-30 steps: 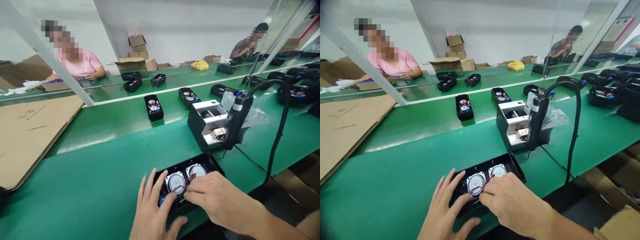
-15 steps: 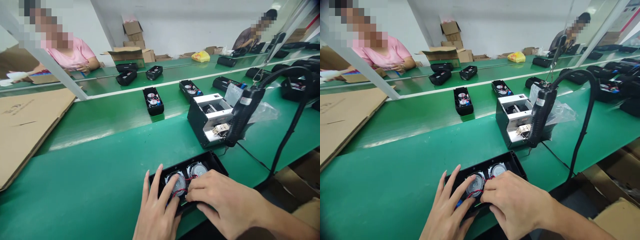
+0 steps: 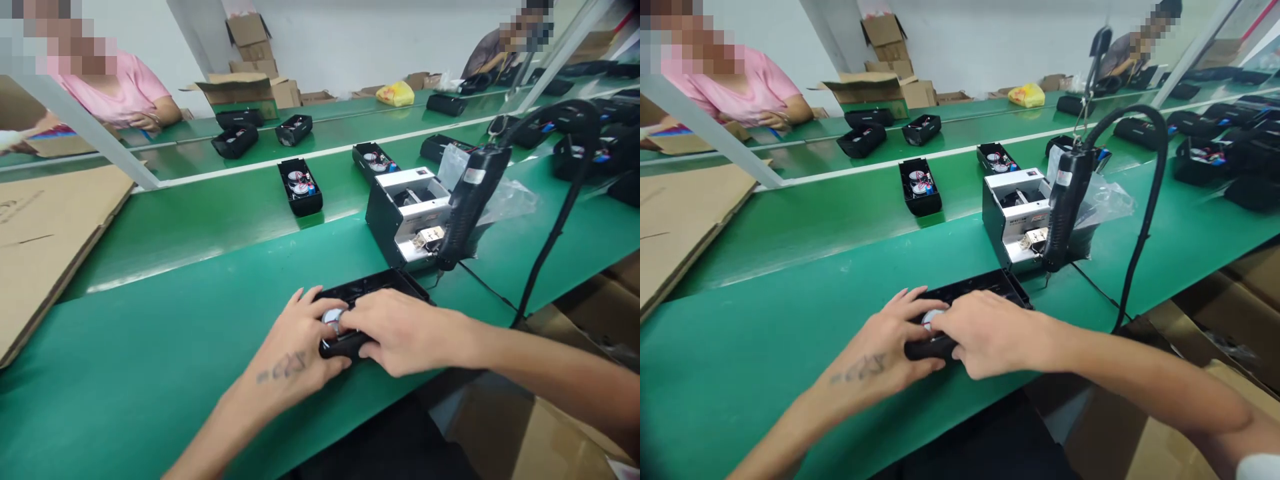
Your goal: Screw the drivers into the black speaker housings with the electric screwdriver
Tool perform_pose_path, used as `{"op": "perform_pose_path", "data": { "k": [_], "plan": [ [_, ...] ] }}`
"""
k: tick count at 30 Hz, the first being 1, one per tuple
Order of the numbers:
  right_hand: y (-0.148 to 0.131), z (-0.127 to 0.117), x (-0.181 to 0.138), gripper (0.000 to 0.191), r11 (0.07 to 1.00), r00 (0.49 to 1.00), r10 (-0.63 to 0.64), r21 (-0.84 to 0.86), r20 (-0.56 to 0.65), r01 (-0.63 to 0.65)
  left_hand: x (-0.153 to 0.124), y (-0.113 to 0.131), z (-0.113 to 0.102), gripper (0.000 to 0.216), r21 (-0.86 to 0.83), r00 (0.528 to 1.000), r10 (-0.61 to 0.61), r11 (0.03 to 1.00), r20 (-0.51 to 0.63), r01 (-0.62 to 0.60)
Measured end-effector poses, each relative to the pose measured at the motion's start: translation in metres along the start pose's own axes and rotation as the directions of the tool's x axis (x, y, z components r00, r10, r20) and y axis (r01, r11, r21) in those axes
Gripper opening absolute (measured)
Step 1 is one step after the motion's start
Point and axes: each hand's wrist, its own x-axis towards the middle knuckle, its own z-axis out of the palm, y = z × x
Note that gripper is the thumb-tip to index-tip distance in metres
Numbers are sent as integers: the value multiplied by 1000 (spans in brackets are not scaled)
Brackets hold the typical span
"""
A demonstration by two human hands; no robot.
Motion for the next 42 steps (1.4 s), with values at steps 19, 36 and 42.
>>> {"op": "perform_pose_path", "data": {
  "k": [19,36,42],
  "plan": [
    [3,-33,28,32,987,984,-8,160,175,-21,22,-13,-35,35,-406,921,-99,876,377,260],
    [21,-21,38,21,960,992,-47,280,115,13,26,-13,-37,37,-436,890,-184,819,417,374],
    [14,-22,37,15,971,996,-49,237,77,30,25,-14,-33,28,-485,899,-175,792,401,370]
  ]
}}
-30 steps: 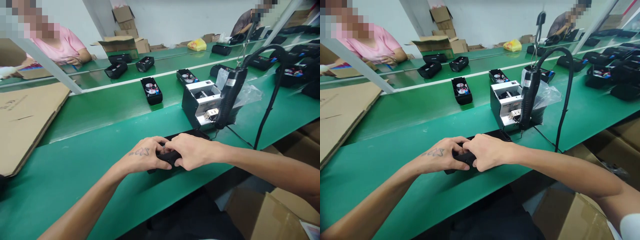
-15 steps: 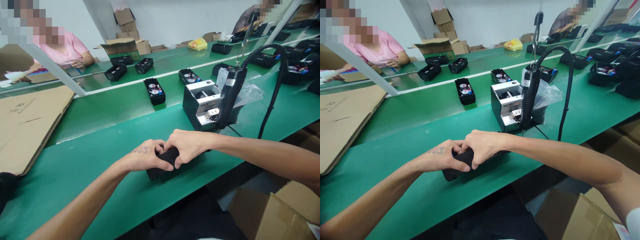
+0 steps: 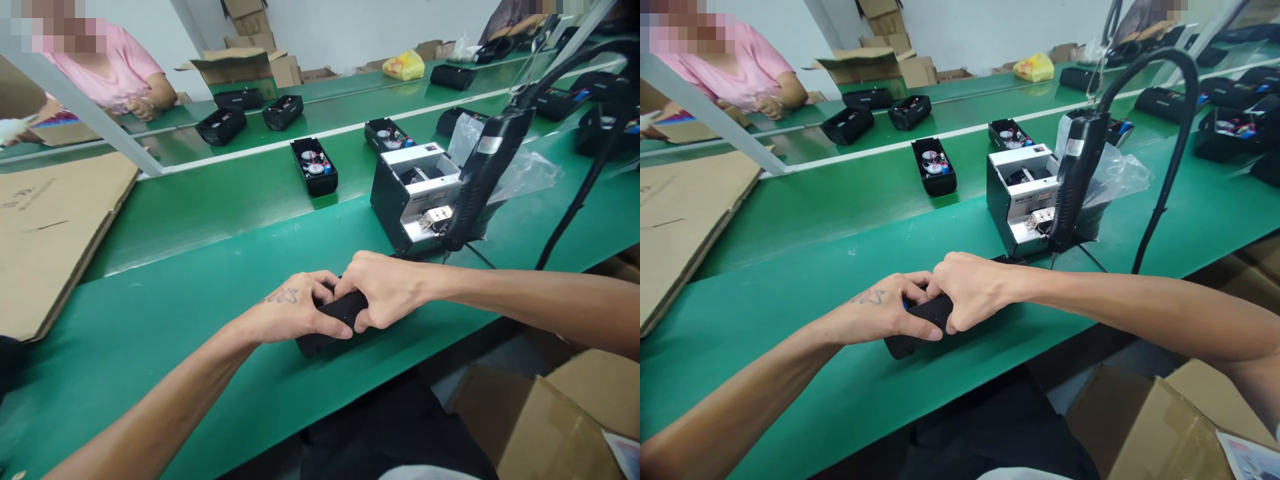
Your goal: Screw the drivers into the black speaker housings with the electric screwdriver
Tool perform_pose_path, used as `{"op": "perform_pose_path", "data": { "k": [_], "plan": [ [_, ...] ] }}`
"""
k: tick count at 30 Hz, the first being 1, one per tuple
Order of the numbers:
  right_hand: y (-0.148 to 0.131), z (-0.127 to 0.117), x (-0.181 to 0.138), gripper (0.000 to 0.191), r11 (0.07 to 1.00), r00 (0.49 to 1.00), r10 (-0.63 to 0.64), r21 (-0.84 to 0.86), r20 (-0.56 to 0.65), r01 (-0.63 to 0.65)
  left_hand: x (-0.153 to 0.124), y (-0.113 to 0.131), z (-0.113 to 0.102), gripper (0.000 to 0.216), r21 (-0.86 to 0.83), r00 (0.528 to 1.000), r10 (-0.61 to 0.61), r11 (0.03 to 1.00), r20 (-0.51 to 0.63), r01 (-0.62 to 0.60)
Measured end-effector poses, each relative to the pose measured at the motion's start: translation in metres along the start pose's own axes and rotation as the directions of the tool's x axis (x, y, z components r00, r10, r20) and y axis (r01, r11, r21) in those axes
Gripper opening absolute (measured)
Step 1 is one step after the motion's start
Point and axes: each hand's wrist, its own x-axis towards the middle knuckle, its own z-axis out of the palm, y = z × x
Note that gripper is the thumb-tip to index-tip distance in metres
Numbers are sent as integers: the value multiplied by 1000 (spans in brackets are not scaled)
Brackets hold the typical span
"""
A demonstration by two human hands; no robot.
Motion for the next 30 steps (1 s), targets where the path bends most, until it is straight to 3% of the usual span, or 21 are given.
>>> {"op": "perform_pose_path", "data": {
  "k": [9,14,20,23,25,26,27,28,29,30],
  "plan": [
    [-7,-3,0,17,999,999,42,-5,7,-42,1,0,0,31,-7,1000,2,1000,17,-2],
    [-5,-4,2,17,994,994,69,81,80,-75,0,-3,1,34,19,999,16,1000,39,-16],
    [-5,1,7,11,996,998,43,72,41,-46,1,0,1,33,-9,1000,24,1000,18,-24],
    [-12,3,-8,16,999,999,-39,-28,22,40,-6,-1,13,26,103,995,82,992,-51,-76],
    [-15,3,-30,18,991,989,-116,-82,-93,109,-14,-7,31,17,265,967,204,951,-153,-158],
    [-14,3,-43,21,989,967,-132,-87,-220,116,-18,-13,42,16,364,932,295,909,-212,-204],
    [-11,3,-58,23,992,910,-122,-79,-395,99,-22,-19,54,18,466,880,399,849,-256,-249],
    [-4,2,-72,27,997,794,-83,-58,-602,60,-25,-27,66,22,561,819,496,781,-289,-275],
    [5,1,-86,31,1000,617,-26,-28,-787,6,-27,-34,78,25,646,761,575,710,-300,-282],
    [18,0,-99,33,998,397,27,6,-917,-55,-29,-41,88,28,714,708,640,642,-299,-278]
  ]
}}
